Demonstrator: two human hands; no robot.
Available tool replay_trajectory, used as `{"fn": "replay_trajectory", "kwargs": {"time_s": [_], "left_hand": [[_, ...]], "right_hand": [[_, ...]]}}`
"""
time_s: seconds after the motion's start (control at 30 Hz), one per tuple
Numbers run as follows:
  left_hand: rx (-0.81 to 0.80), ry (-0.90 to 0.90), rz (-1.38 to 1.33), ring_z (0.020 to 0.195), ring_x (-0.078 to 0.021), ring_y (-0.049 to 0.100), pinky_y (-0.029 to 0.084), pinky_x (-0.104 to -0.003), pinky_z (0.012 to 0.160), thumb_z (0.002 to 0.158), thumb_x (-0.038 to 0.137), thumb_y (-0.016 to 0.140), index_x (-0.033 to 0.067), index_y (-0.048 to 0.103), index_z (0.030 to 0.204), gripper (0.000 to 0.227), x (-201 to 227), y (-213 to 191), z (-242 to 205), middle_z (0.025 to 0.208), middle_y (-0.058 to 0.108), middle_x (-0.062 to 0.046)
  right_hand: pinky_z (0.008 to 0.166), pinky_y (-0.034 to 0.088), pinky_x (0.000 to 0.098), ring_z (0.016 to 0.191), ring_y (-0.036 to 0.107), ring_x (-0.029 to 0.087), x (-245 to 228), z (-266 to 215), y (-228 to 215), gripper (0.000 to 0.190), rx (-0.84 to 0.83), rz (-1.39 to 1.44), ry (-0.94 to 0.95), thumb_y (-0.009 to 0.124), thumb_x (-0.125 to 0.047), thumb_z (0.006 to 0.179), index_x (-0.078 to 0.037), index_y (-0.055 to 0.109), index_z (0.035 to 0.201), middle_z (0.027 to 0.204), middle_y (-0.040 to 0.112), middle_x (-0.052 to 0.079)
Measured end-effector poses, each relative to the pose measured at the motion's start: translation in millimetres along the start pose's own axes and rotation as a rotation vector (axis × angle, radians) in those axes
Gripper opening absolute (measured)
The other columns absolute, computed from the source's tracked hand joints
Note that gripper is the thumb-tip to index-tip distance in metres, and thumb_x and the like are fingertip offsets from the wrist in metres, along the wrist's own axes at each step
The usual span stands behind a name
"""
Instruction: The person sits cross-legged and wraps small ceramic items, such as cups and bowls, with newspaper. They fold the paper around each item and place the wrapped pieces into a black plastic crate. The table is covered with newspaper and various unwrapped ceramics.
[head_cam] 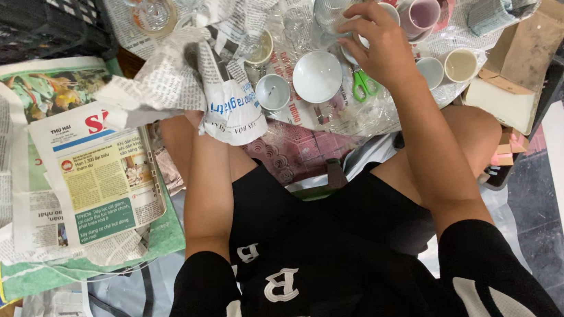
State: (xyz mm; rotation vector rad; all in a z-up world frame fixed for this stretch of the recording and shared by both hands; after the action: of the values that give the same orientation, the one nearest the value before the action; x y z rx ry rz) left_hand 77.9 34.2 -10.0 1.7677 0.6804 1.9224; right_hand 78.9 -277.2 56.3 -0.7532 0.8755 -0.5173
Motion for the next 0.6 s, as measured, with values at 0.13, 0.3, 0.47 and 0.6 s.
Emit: {"fn": "replay_trajectory", "kwargs": {"time_s": [0.13,0.3,0.47,0.6], "left_hand": [[-0.026,-0.021,-0.043,0.132,-0.0314,0.064,0.053,-0.043,0.112,0.093,0.068,0.051,-0.0072,0.031,0.160,0.103,4.6,-7.8,-11.0,0.155,0.051,-0.025],[-0.113,-0.124,-0.174,0.134,-0.0313,0.063,0.053,-0.043,0.113,0.092,0.070,0.050,-0.0073,0.031,0.160,0.104,12.0,-18.5,-58.1,0.156,0.050,-0.025],[-0.267,-0.281,-0.120,0.135,-0.0313,0.063,0.052,-0.043,0.114,0.092,0.072,0.049,-0.0073,0.031,0.161,0.106,13.1,-1.6,-132.0,0.157,0.049,-0.025],[-0.405,-0.268,0.224,0.136,-0.0312,0.062,0.052,-0.043,0.115,0.091,0.073,0.049,-0.0073,0.031,0.161,0.108,52.2,1.8,-131.6,0.157,0.048,-0.025]], "right_hand": [[0.092,0.056,0.0417,0.126,0.061,0.031,-14.6,1.6,-36.3,0.049,0.051,0.020,0.100,0.090,-0.036,0.091,-0.011,0.071,0.129,0.139,0.061,0.012],[0.107,0.047,0.0477,0.142,0.049,0.032,-75.2,4.2,-73.7,0.100,0.096,0.238,-0.076,0.090,-0.051,0.073,-0.007,0.047,0.151,0.153,0.047,0.017],[0.125,0.037,0.0521,0.149,0.045,0.034,-139.5,-9.0,-28.9,0.088,-0.059,0.482,-0.279,0.094,-0.036,0.084,-0.003,0.046,0.151,0.158,0.046,0.018],[0.115,0.048,0.0396,0.112,0.072,0.016,-158.7,-37.3,9.1,0.036,-0.265,0.551,-0.187,0.084,-0.009,0.087,-0.009,0.070,0.120,0.115,0.076,0.004]]}}
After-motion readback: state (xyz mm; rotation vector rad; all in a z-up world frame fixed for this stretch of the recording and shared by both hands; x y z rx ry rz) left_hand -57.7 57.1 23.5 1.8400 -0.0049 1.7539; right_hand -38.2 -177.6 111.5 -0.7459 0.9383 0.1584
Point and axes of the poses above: each hand's wrist, its own z-axis towards the middle knuckle, its own y-axis out of the palm, x = y × z, the point moved 7 cm from there along z, towards the middle knuckle
